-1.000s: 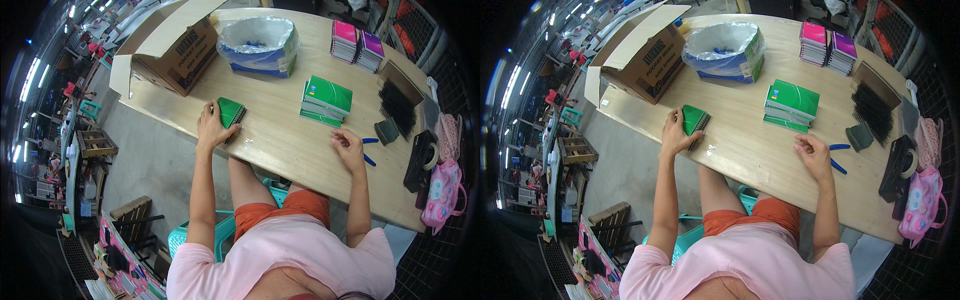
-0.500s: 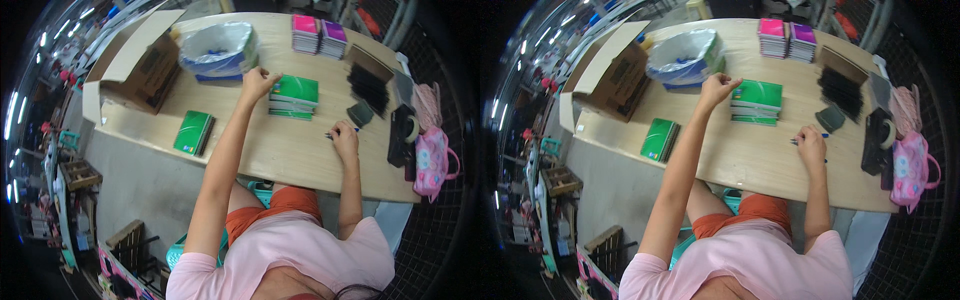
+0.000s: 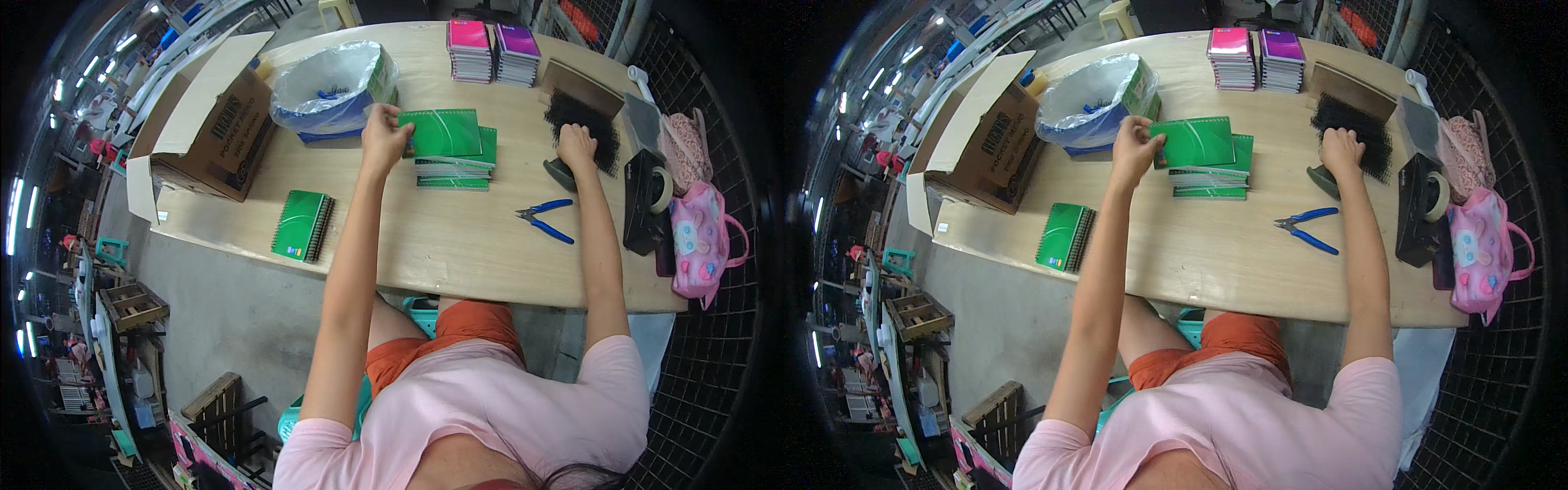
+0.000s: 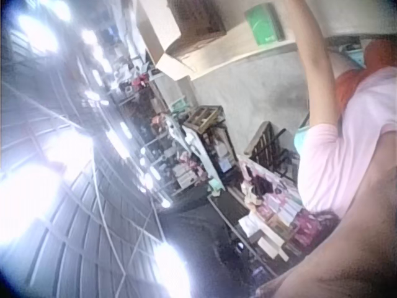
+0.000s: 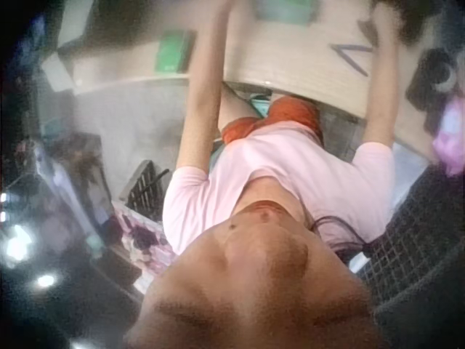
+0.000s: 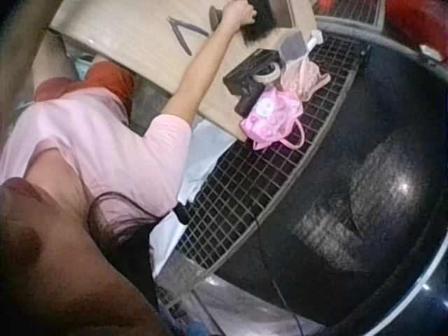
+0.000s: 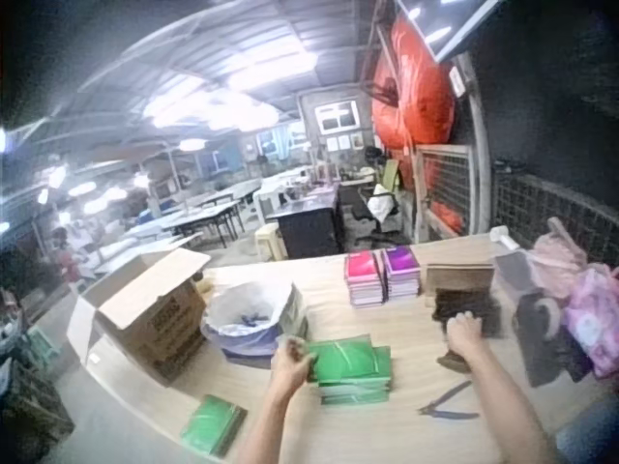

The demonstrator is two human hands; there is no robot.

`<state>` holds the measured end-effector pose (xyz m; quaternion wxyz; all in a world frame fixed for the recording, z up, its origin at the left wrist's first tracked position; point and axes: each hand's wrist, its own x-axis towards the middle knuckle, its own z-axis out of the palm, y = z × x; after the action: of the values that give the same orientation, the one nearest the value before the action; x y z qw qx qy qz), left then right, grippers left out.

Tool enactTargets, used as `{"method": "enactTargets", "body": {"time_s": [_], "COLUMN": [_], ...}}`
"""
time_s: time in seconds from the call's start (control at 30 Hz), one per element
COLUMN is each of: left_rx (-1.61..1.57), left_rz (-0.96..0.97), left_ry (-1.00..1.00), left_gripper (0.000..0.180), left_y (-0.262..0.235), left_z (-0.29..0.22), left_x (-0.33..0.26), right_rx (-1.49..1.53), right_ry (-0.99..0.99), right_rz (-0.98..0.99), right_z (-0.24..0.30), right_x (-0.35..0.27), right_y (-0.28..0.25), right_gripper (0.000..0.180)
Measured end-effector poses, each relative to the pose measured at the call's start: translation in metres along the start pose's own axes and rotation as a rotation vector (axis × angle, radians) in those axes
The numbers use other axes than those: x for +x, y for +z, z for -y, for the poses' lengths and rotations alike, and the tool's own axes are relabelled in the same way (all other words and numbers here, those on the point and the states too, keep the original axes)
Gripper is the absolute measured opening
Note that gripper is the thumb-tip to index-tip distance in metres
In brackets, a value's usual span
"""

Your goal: The person threads a plastic spiral coil through the punched holes of a notebook, snips the excess coil with pliers, and then places the finished notebook on a stack before picking up the next one.

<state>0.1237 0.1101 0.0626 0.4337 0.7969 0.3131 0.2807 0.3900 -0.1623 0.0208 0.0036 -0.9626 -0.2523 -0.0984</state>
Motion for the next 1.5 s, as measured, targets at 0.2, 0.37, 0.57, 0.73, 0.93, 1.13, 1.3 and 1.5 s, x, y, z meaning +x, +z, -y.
{"method": "enactTargets", "body": {"time_s": [0.2, 0.37, 0.57, 0.73, 0.93, 1.13, 1.3, 1.5], "left_rx": [0.14, 0.086, 0.017, -0.027, -0.035, -0.022, 0.001, 0.019], "left_rz": [-0.087, 0.019, -0.192, -0.189, -0.21, -0.202, -0.225, -0.249], "left_ry": [0.439, 0.219, 0.318, 0.309, 0.283, 0.261, 0.302, 0.325], "left_gripper": [0.078, 0.056, 0.018, 0.011, 0.011, 0.013, 0.014, 0.015], "left_y": [-0.036, -0.024, 0.002, -0.001, 0.0, 0.0, 0.001, 0.001], "left_z": [0.006, 0.038, 0.046, 0.047, 0.044, 0.048, 0.044, 0.041], "left_x": [-0.128, -0.172, -0.169, -0.169, -0.167, -0.168, -0.169, -0.169], "right_rx": [-0.007, 0.316, 0.969, 1.09, 1.222, 1.243, 1.279, 1.252], "right_ry": [-0.116, -0.28, -0.478, -0.754, -0.807, -0.71, -0.755, -0.863], "right_rz": [-0.093, -0.461, -0.066, 0.201, 0.266, 0.303, 0.278, 0.166], "right_z": [-0.025, -0.03, 0.038, 0.095, 0.103, 0.106, 0.105, 0.105], "right_x": [0.004, -0.008, -0.078, -0.124, -0.132, -0.139, -0.139, -0.136], "right_y": [0.007, -0.016, -0.073, -0.082, -0.055, -0.06, -0.054, -0.054], "right_gripper": [0.026, 0.021, 0.019, 0.019, 0.017, 0.016, 0.016, 0.016]}}
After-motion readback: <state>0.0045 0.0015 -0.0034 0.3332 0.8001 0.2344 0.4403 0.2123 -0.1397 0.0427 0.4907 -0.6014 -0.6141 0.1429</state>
